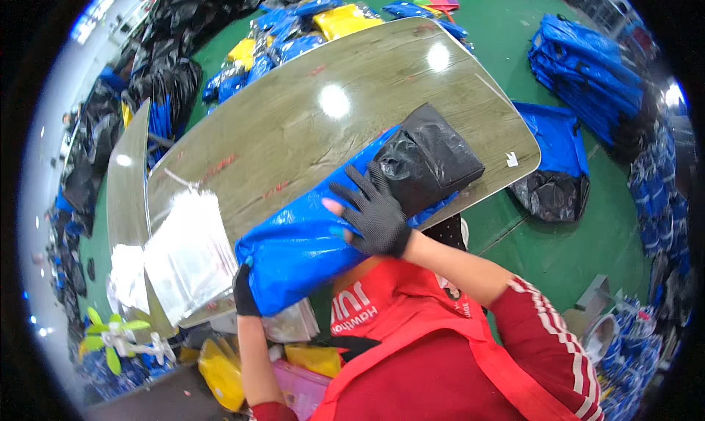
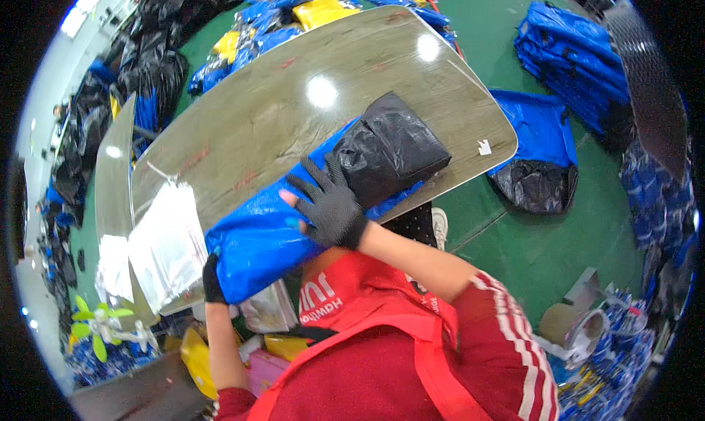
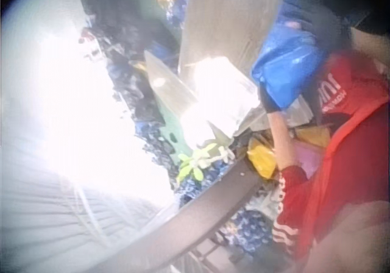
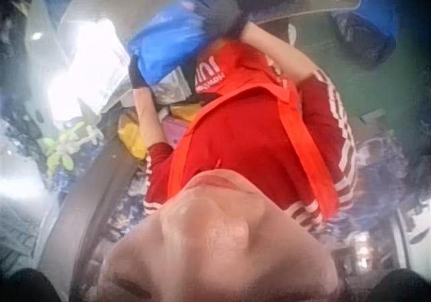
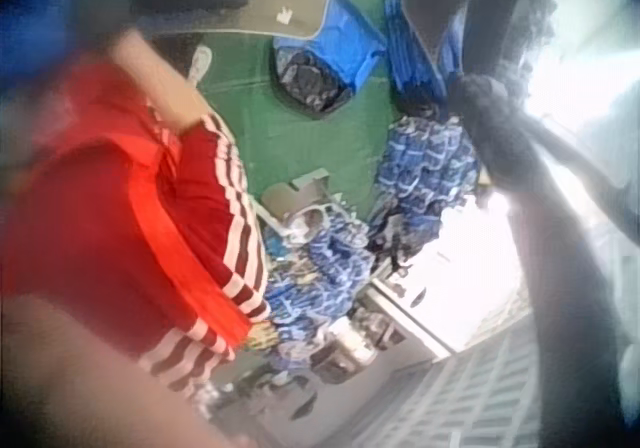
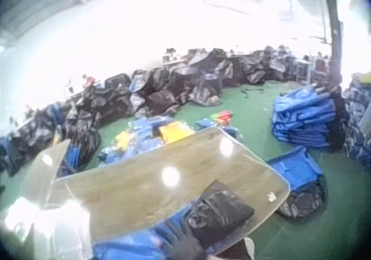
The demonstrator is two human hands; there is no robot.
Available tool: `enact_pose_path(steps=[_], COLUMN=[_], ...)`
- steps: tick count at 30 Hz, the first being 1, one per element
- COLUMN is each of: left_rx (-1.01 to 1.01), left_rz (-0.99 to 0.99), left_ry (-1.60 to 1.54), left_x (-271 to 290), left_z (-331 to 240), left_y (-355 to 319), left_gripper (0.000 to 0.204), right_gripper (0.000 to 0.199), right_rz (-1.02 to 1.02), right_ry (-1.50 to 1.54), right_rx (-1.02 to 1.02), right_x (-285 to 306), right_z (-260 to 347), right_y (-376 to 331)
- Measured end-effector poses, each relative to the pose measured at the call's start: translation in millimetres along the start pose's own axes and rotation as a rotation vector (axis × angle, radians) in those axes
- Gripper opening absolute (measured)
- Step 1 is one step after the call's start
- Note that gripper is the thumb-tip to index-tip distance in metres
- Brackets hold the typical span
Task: The person folds blue and black reusable bags on a table, places each folded bag into a clear plastic sleeve, and stacks the packaged bags. The person repeats this process for multiple bags, handling them one at a time.
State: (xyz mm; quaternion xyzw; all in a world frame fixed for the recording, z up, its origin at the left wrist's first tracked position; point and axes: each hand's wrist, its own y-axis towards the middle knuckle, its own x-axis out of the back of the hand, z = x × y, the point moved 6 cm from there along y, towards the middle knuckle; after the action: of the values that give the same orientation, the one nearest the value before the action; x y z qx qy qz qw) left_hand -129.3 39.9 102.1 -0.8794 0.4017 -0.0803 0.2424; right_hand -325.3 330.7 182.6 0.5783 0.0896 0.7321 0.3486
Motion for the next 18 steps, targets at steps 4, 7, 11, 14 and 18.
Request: enact_pose_path(steps=[4,7,11,14,18], left_rx=[-0.039,-0.233,-1.383,-1.501,-1.447], left_rz=[-0.002,0.381,0.575,0.797,1.055], left_ry=[-0.254,-0.511,0.936,1.146,1.29], left_x=[-83,-208,-362,-408,-441], left_z=[-73,-123,-116,-87,-72], left_y=[-43,-63,-79,-65,-64], left_gripper=[0.052,0.055,0.061,0.06,0.055], right_gripper=[0.047,0.043,0.045,0.047,0.047], right_rz=[-0.071,-0.036,-0.088,-0.073,-0.065], right_ry=[0.044,0.026,0.383,0.735,0.254], right_rx=[-0.096,-0.053,-0.134,-0.287,-0.084], right_x=[21,7,-19,-39,-33], right_z=[-10,-15,-33,-46,-38], right_y=[-56,-79,-88,-93,-101])
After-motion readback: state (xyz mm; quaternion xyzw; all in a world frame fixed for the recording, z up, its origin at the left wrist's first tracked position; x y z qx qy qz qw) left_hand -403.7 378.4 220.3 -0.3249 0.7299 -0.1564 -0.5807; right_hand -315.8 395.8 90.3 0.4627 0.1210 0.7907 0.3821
